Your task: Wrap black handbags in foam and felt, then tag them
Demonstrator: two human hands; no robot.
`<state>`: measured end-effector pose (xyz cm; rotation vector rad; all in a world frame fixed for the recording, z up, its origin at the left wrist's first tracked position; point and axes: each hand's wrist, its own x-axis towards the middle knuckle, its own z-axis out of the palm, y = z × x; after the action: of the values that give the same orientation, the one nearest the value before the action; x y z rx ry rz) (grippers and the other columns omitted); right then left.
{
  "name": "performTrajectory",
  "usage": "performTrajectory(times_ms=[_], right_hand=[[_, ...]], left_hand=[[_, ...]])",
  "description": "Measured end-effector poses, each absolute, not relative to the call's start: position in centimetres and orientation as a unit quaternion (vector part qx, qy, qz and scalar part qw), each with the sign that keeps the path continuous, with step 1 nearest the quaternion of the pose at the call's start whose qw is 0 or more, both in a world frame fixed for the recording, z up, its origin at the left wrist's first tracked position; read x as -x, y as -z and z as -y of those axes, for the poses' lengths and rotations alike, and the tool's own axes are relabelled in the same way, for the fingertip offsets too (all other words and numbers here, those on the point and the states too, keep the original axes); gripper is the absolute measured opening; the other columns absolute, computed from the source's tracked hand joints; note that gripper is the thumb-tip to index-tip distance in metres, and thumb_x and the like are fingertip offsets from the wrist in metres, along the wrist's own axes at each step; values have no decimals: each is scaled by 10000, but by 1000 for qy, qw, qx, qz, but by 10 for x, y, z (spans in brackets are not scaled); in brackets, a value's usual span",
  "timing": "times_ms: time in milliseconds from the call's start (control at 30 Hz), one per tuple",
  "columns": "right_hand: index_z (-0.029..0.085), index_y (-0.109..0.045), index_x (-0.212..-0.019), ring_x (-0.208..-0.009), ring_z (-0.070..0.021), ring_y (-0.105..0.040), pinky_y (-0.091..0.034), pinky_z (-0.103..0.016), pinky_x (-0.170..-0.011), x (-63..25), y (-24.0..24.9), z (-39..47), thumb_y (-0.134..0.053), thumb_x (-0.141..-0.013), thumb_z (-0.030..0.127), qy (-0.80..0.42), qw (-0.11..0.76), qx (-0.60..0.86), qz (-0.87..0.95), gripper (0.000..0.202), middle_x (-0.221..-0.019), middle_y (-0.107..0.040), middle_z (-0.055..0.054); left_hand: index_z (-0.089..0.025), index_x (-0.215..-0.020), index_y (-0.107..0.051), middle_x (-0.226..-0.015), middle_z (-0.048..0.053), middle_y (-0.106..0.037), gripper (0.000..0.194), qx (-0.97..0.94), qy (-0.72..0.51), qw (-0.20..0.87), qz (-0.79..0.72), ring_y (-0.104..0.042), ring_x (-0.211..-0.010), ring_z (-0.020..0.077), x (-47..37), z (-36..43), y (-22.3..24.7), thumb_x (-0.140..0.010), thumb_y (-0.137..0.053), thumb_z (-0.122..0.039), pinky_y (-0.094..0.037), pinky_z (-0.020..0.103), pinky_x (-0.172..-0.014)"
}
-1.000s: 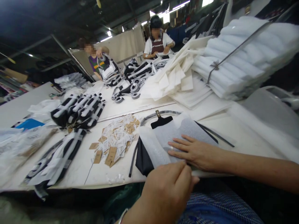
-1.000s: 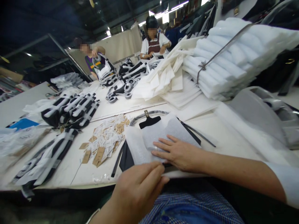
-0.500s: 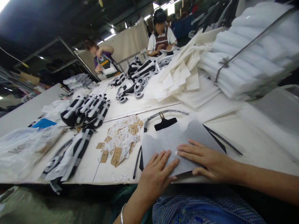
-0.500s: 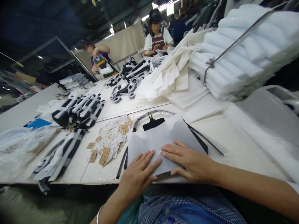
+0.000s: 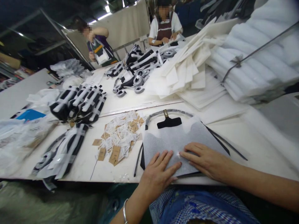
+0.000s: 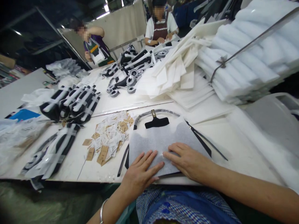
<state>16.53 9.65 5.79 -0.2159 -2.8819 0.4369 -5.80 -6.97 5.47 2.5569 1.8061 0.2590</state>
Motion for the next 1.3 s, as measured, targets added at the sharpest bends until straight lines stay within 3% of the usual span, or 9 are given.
performTrajectory(times_ms=[300,433,633,733,833,967,1167,1233,1300], right_hand=[[215,-558,-1339,-1113,-293,-550,-490,-481,-944,-163,-69,-103,-535,-876,101,-141,42,37,988,478,-1201,-588,-159],[263,-578,-1320,-1089,-262,-572,-504,-429,-913,-161,-83,-109,-543,-912,177,-185,15,44,982,418,-1193,-601,-127],[251,-708,-1008,-801,-206,-610,-527,-362,-712,-144,-92,-116,-549,-945,278,-221,0,62,973,172,-889,-655,-52],[195,-684,-1065,-1098,-240,-601,-507,-453,-934,-144,-74,-116,-540,-960,250,-216,62,38,974,186,-1158,-667,-105],[177,-617,-1229,-1323,-235,-479,-385,-514,-1113,-153,-56,-117,-541,-966,211,-201,99,-3,974,276,-1359,-593,-114],[193,-623,-1241,-1325,-214,-490,-378,-489,-1136,-166,-48,-121,-547,-959,155,-212,136,-40,967,294,-1332,-627,-82],[214,-636,-1214,-1240,-169,-566,-403,-441,-1129,-160,-55,-126,-531,-974,181,-266,79,-21,960,263,-1335,-626,-60],[196,-621,-1232,-1230,-168,-577,-420,-434,-1117,-156,-57,-127,-517,-981,187,-274,71,-13,959,271,-1337,-623,-83],[171,-591,-1276,-1247,-174,-568,-421,-440,-1118,-156,-58,-128,-519,-979,183,-276,80,-5,958,306,-1326,-630,-106]], left_hand=[[-349,-1473,-363,-1603,70,-284,525,-814,-88,22,-574,-287,-1463,247,58,70,-54,-970,-498,-414,-386,468,-1138],[-342,-1476,-356,-1615,58,-253,524,-820,-83,37,-564,-258,-1474,245,60,69,-56,-974,-482,-425,-358,459,-1158],[-325,-1492,-330,-1617,82,-236,608,-818,-60,115,-561,-260,-1472,269,67,62,-73,-940,-484,-530,-322,485,-1170],[-305,-1481,-360,-1600,94,-280,639,-811,-54,181,-553,-293,-1459,277,70,52,-91,-919,-499,-572,-324,489,-1165],[-313,-1403,-480,-1535,69,-417,497,-798,-52,204,-565,-401,-1405,258,67,41,-96,-964,-427,-540,-373,478,-1134],[-292,-1192,-656,-1356,65,-615,423,-794,-68,151,-585,-599,-1218,265,59,30,-87,-936,-456,-561,-515,467,-988],[-245,-1020,-708,-1213,80,-670,371,-807,-62,172,-562,-665,-1028,257,60,11,-92,-813,-655,-549,-607,366,-736],[-219,-961,-703,-1281,78,-637,275,-817,-86,160,-548,-629,-1112,263,62,8,-90,-853,-657,-468,-596,401,-826],[-201,-980,-683,-1373,70,-584,194,-825,-127,151,-529,-546,-1254,234,64,9,-84,-925,-598,-366,-500,439,-1034]])
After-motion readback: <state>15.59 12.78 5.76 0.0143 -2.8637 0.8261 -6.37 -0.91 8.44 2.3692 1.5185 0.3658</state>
